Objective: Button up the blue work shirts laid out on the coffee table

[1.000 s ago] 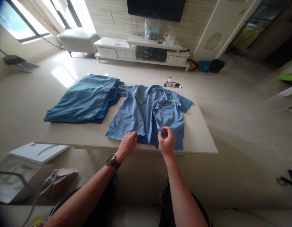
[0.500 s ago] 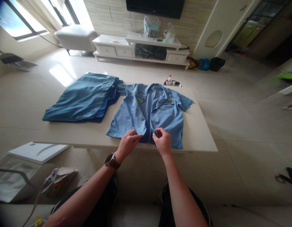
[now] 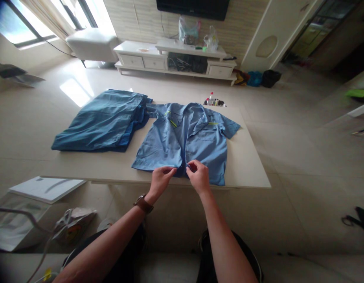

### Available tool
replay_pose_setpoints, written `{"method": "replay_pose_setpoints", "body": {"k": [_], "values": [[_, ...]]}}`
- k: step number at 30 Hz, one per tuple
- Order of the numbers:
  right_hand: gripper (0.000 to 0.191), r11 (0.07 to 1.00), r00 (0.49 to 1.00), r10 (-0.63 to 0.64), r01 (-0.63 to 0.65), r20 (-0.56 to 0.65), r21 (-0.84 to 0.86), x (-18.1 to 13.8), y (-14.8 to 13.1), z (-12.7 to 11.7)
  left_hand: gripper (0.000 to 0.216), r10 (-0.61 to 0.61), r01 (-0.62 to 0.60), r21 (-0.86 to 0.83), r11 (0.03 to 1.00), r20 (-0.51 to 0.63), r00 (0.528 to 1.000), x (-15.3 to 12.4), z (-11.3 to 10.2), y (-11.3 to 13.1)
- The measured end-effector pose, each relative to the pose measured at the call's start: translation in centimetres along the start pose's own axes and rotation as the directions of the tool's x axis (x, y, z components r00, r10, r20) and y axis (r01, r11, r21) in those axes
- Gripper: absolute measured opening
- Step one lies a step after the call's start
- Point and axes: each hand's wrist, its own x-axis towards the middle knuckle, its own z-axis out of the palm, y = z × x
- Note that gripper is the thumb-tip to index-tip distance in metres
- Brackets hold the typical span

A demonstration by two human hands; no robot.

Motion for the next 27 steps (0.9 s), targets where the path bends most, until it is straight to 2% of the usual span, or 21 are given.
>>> {"method": "replay_pose_setpoints", "body": {"k": [3,7,13,20,27], "values": [[0.011,1.0,1.0,-0.005,0.005,0.015,0.004,-0.1,-0.2,0.2,0.017,-0.023,0.018,-0.122,0.992,-0.042,0.999,0.0,0.3,-0.2],[0.011,1.0,0.999,-0.006,0.006,0.04,0.009,-0.3,-0.4,0.6,0.035,-0.022,0.019,-0.261,0.965,-0.009,1.0,-0.2,0.7,-0.6],[0.008,1.0,0.997,-0.014,0.012,0.072,0.019,-0.7,-0.3,1.5,0.019,0.001,0.016,-0.195,0.981,0.087,0.996,-0.7,1.0,-0.6],[0.008,1.0,0.994,-0.026,0.026,0.107,-0.004,-0.7,-0.3,1.8,0.03,-0.026,0.052,-0.228,0.972,0.117,0.993,-0.5,1.5,-1.1],[0.011,1.0,0.993,-0.028,0.028,0.118,-0.003,-0.8,0.0,1.9,0.021,-0.008,0.03,-0.181,0.983,0.12,0.993,-0.4,1.3,-1.0]]}}
